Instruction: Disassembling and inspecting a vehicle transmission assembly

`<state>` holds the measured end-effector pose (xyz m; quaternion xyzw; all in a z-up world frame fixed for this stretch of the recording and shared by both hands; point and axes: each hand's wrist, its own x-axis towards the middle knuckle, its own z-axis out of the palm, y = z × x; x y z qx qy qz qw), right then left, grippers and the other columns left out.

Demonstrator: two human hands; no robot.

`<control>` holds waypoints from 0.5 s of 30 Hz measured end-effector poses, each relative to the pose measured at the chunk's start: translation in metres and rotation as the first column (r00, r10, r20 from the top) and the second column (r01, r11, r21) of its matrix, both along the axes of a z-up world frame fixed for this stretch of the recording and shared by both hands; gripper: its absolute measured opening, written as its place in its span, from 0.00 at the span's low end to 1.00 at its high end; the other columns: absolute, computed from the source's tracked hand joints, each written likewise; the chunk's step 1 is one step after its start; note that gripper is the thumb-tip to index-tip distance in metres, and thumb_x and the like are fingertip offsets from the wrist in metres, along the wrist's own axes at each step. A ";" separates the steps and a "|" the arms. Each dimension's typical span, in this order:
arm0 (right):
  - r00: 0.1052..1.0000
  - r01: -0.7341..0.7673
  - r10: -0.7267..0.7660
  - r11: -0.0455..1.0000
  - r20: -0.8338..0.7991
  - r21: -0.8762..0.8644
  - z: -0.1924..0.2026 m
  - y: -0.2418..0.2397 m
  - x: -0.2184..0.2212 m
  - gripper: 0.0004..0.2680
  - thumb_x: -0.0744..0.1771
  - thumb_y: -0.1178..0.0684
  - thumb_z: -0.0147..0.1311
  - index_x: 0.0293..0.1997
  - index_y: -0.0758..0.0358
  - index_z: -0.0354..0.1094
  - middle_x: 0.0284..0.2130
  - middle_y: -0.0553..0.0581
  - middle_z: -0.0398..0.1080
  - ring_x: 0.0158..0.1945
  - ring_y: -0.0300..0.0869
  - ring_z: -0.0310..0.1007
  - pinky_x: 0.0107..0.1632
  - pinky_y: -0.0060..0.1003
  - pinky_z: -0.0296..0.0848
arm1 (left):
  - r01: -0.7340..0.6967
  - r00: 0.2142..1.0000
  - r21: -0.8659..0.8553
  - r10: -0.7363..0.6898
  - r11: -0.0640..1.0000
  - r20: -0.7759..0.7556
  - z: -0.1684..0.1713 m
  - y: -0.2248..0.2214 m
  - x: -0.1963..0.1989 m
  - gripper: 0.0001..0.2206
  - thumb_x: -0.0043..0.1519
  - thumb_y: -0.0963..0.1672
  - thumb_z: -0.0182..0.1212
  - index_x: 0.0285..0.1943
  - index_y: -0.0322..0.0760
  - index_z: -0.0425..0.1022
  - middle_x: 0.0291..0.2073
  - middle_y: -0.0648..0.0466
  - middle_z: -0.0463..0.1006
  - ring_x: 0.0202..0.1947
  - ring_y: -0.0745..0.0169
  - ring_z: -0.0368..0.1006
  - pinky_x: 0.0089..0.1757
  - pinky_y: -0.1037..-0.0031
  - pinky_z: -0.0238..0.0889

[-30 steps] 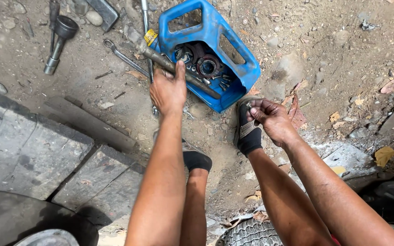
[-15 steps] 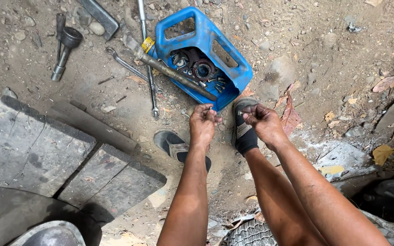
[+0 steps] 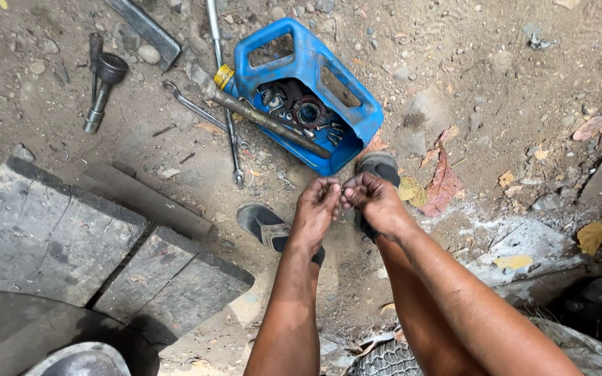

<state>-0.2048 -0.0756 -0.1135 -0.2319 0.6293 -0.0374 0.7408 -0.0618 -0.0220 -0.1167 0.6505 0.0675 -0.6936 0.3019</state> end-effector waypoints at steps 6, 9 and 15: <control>0.995 -0.081 0.077 0.995 -0.067 -0.058 -0.018 -0.009 0.023 0.07 0.70 0.51 0.57 0.41 0.65 0.71 0.28 0.60 0.73 0.34 0.42 0.71 0.35 0.32 0.75 | -0.123 0.990 0.043 0.119 0.992 0.076 -0.017 0.024 0.024 0.08 0.71 0.45 0.57 0.43 0.36 0.74 0.27 0.49 0.78 0.22 0.67 0.73 0.23 0.84 0.65; 0.934 -0.306 0.236 0.917 -0.268 -0.258 -0.057 -0.007 0.043 0.05 0.69 0.51 0.56 0.45 0.58 0.73 0.42 0.64 0.73 0.47 0.55 0.75 0.48 0.50 0.73 | -0.267 0.958 0.000 0.266 0.964 0.105 -0.022 0.020 0.030 0.05 0.68 0.42 0.59 0.45 0.33 0.73 0.35 0.42 0.81 0.27 0.64 0.78 0.26 0.85 0.70; 0.790 -0.459 0.386 0.888 -0.477 -0.041 -0.176 0.007 0.061 0.16 0.65 0.51 0.61 0.60 0.47 0.72 0.46 0.56 0.77 0.57 0.52 0.75 0.59 0.51 0.73 | -0.434 0.898 0.029 0.429 0.901 0.100 -0.019 0.012 0.042 0.05 0.64 0.39 0.59 0.47 0.31 0.74 0.31 0.44 0.79 0.25 0.59 0.80 0.23 0.83 0.70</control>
